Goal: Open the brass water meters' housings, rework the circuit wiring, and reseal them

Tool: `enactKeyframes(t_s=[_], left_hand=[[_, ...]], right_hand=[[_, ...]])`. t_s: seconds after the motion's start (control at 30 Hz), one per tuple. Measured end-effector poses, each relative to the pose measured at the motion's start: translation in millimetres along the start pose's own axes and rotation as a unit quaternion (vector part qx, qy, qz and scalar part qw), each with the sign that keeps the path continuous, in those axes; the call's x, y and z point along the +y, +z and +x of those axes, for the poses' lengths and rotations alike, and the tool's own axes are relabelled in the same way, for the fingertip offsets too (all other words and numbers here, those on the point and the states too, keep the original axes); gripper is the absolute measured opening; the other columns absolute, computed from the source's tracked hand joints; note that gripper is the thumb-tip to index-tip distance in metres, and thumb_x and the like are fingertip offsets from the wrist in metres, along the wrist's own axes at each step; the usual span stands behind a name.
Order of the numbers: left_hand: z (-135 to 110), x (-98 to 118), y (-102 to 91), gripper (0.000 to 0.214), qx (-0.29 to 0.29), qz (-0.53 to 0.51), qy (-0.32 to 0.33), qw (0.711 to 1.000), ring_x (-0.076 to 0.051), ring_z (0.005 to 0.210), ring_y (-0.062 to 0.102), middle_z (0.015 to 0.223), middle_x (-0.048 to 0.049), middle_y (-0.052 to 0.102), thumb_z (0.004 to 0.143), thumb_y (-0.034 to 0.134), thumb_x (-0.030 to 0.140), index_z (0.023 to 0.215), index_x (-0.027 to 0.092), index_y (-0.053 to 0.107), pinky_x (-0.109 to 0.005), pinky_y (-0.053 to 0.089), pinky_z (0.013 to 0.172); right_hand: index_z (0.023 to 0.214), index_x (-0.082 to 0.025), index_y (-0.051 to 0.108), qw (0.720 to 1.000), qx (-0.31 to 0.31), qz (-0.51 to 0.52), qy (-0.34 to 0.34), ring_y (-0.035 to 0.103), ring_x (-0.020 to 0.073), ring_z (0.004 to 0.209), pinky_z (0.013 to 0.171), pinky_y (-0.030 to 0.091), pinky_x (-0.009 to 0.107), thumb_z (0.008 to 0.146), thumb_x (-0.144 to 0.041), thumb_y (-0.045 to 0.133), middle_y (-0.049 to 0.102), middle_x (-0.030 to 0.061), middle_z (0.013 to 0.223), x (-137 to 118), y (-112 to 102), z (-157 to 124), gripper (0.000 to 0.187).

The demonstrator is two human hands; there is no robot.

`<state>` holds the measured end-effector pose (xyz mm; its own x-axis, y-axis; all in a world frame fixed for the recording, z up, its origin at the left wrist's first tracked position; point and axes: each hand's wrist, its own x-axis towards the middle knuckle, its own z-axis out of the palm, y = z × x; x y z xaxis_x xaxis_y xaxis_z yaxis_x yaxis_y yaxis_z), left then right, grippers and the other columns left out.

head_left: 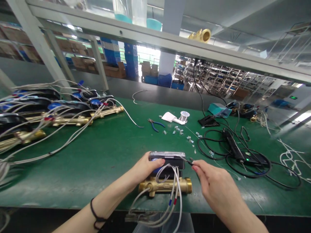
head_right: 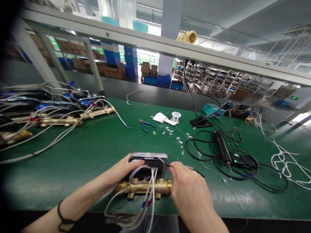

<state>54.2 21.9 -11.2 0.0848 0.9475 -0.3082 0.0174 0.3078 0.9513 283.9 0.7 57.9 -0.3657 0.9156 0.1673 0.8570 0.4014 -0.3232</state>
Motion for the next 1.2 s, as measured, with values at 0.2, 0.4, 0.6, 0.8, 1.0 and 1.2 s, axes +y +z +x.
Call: enactKeyframes(t_s=[0.2, 0.4, 0.6, 0.8, 1.0, 1.2], left_hand=[[-5.5, 6.5, 4.9, 0.051, -0.004, -0.019, 0.025, 0.999, -0.028, 0.095, 0.064, 0.099, -0.0084, 0.071, 0.064, 0.072, 0.050, 0.100, 0.014, 0.062, -0.038, 0.049, 0.084], [-9.5, 9.1, 6.2, 0.047, 0.016, -0.012, 0.036, 0.999, -0.028, 0.094, 0.063, 0.096, -0.0077, 0.071, 0.064, 0.072, 0.046, 0.098, 0.014, 0.064, -0.038, 0.048, 0.084], [-7.1, 5.2, 6.4, 0.050, 0.023, -0.012, 0.036, 0.999, -0.028, 0.096, 0.062, 0.099, -0.0079, 0.070, 0.062, 0.073, 0.046, 0.100, 0.014, 0.064, -0.037, 0.048, 0.083], [-10.6, 3.6, 6.8, 0.050, 0.034, -0.014, 0.031, 0.999, -0.028, 0.097, 0.063, 0.100, -0.0084, 0.070, 0.063, 0.072, 0.046, 0.101, 0.014, 0.063, -0.036, 0.048, 0.084], [-13.5, 6.7, 6.2, 0.050, 0.048, 0.000, 0.018, 0.999, -0.028, 0.099, 0.062, 0.102, -0.0088, 0.070, 0.064, 0.072, 0.046, 0.102, 0.015, 0.062, -0.036, 0.047, 0.085], [-14.4, 14.3, 9.1, 0.049, 0.062, 0.016, 0.006, 0.998, -0.028, 0.100, 0.061, 0.102, -0.0085, 0.069, 0.065, 0.071, 0.045, 0.102, 0.014, 0.061, -0.037, 0.047, 0.085]], right_hand=[[0.102, -0.026, 0.064, 0.990, -0.109, -0.078, -0.034, 0.068, 0.0211, 0.084, 0.069, 0.044, 0.028, 0.095, -0.025, 0.039, 0.072, 0.0029, 0.090, -21.4, -17.9, 18.6, 0.026], [0.091, -0.027, 0.065, 0.969, -0.150, -0.195, -0.039, 0.068, 0.0260, 0.070, 0.053, 0.034, 0.028, 0.094, -0.025, 0.038, 0.070, 0.0060, 0.074, -51.1, -23.0, 43.3, 0.028], [0.090, -0.025, 0.064, 0.962, -0.147, -0.232, -0.013, 0.068, 0.0268, 0.067, 0.049, 0.027, 0.027, 0.090, -0.020, 0.045, 0.070, 0.0073, 0.074, -65.6, -16.1, 42.7, 0.020], [0.093, -0.024, 0.060, 0.987, -0.066, -0.147, 0.007, 0.067, 0.0218, 0.068, 0.050, 0.026, 0.028, 0.094, -0.017, 0.039, 0.069, 0.0022, 0.078, -49.0, 21.9, 18.7, 0.022], [0.093, -0.021, 0.057, 0.992, 0.090, -0.091, -0.001, 0.063, 0.0188, 0.057, 0.047, 0.022, 0.028, 0.097, -0.023, 0.035, 0.067, 0.0010, 0.070, -41.0, 52.4, 4.4, 0.022], [0.087, -0.020, 0.057, 0.988, 0.119, -0.098, -0.005, 0.058, 0.0164, 0.048, 0.045, 0.018, 0.027, 0.095, -0.021, 0.041, 0.065, 0.0003, 0.062, -45.2, 53.3, 8.7, 0.018]])
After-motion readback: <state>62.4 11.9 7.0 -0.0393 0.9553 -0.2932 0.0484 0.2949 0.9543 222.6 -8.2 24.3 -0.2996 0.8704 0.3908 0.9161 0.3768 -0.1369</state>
